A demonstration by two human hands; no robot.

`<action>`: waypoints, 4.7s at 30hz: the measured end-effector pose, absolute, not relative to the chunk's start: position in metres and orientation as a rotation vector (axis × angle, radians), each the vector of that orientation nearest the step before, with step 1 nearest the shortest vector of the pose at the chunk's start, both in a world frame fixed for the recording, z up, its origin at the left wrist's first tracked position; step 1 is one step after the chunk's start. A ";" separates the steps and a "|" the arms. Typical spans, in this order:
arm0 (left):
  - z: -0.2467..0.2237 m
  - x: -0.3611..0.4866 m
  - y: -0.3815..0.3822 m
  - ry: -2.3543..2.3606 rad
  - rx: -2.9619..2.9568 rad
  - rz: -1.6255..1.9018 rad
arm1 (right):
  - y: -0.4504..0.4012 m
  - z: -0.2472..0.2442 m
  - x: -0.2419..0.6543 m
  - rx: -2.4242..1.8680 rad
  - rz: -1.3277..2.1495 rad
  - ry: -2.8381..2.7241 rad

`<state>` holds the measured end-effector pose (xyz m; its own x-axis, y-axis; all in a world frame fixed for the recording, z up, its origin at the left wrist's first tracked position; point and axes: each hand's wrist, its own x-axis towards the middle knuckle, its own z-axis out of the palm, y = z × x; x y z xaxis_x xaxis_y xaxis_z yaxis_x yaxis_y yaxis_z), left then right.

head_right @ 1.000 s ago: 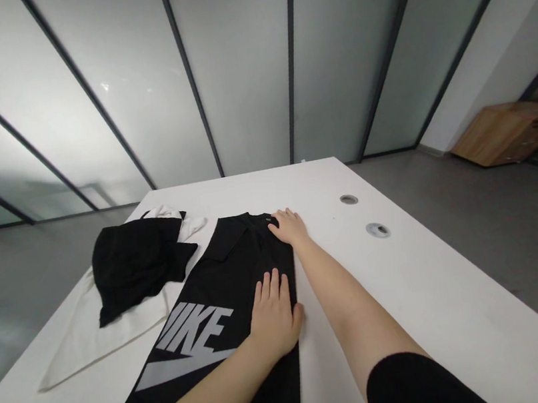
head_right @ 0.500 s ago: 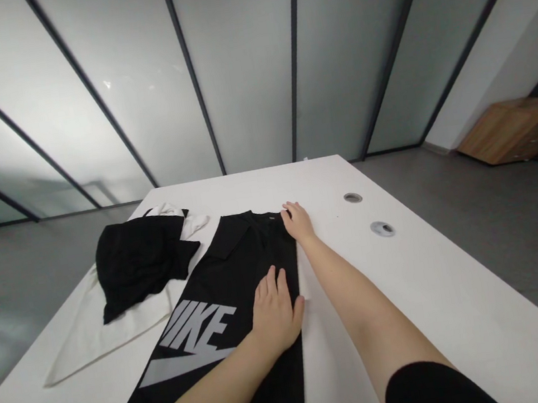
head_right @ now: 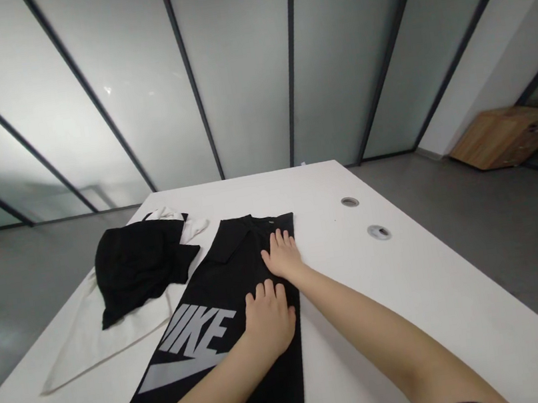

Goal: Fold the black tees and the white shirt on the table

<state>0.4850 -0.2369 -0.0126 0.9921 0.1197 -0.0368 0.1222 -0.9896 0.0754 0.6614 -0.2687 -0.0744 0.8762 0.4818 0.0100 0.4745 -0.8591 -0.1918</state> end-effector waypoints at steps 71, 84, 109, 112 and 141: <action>-0.047 0.546 -0.256 0.200 2.909 0.074 | -0.245 -0.033 0.754 -2.773 -0.054 -0.928; -0.042 0.485 -0.262 -0.095 2.865 -0.039 | -0.264 -0.062 0.744 -2.853 0.053 -0.900; -0.072 0.505 -0.076 0.467 2.440 0.576 | -0.343 -0.057 0.608 -2.845 0.037 -0.885; -0.072 0.504 -0.073 0.467 2.435 0.567 | -0.373 -0.060 0.609 -2.793 0.097 -1.020; -0.059 0.501 -0.097 0.485 2.674 0.477 | -0.362 0.004 0.476 -2.372 0.866 -1.347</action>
<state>0.5007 -0.0972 -0.0592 0.8827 0.3929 0.2578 0.2639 -0.8684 0.4199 0.4759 -0.3624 0.0041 0.3862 0.8485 -0.3619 0.6813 -0.5269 -0.5082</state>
